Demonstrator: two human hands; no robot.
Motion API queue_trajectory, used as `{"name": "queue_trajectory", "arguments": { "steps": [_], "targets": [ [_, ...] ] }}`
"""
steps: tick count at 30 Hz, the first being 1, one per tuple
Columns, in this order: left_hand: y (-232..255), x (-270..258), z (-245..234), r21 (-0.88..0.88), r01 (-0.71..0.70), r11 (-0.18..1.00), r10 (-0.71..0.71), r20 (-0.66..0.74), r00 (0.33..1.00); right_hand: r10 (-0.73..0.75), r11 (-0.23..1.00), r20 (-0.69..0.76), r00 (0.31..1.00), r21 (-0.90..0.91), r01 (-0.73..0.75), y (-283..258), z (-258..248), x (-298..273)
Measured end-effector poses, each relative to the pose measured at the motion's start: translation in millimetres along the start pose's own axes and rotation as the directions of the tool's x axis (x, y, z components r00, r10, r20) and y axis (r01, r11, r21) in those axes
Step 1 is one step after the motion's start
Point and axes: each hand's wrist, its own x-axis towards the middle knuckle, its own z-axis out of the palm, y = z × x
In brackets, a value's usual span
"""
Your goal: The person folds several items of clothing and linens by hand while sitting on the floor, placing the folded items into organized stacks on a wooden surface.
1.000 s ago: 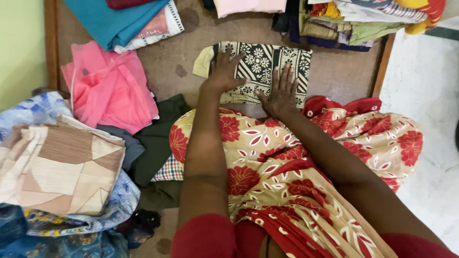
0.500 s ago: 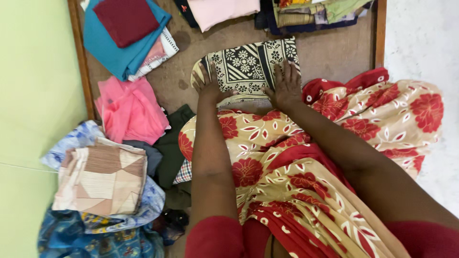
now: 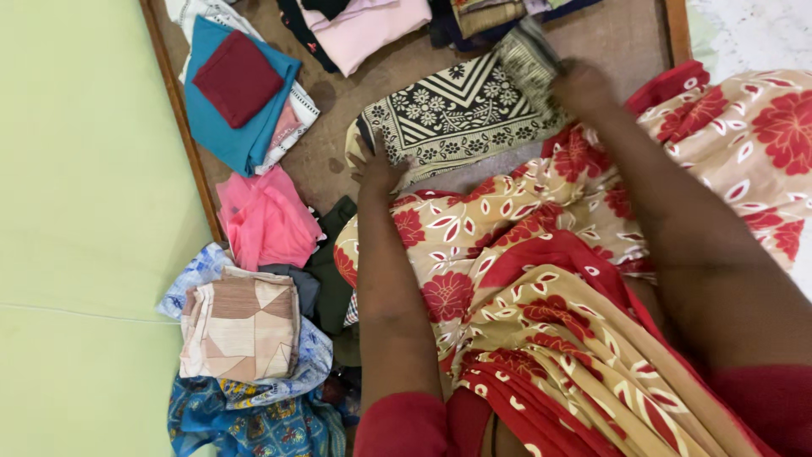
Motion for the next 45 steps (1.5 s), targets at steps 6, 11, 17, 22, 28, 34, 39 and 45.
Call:
{"name": "queue_trajectory", "arguments": {
  "steps": [6,11,17,22,28,34,39,45],
  "targets": [
    [5.7,-0.6,-4.5,0.018,0.034,0.999,-0.032,-0.137,0.99,0.185,0.834,0.095,0.978,0.512,-0.207,48.6,-51.4,-1.8],
    [3.6,14.2,0.1,-0.155,0.269,0.951,-0.3,-0.234,0.925,0.098,0.974,-0.204,0.974,0.22,-0.052,36.7,-22.6,-9.5],
    [-40.1,22.1,4.0,-0.239,0.362,0.901,-0.411,-0.199,0.89,0.174,0.977,0.025,0.984,0.118,-0.176,17.2,-10.0,-13.0],
    [-44.9,26.7,2.9,-0.332,0.194,0.923,-0.249,-0.13,0.96,0.147,0.984,0.119,0.982,0.082,-0.157,14.7,-13.9,-16.3],
    [-44.0,20.0,-7.8,-0.631,0.051,0.774,-0.157,-0.113,0.981,0.065,0.993,0.182,0.981,-0.107,-0.046,0.2,6.0,0.8],
    [-71.7,0.3,-26.8,-0.5,0.039,0.865,-0.372,-0.588,0.719,-0.078,0.98,0.272,0.959,-0.155,0.124,-31.6,29.8,2.7],
    [-61.6,15.6,-23.5,-0.473,0.531,0.703,-0.708,-0.531,0.465,0.247,0.9,0.161,0.956,-0.403,-0.165,-79.1,30.8,-17.4],
    [-22.1,39.4,28.5,-0.009,-0.39,0.921,0.317,-0.564,0.762,-0.23,0.785,0.153,0.961,-0.554,0.276,-146.5,70.2,-53.0]
  ]
}}
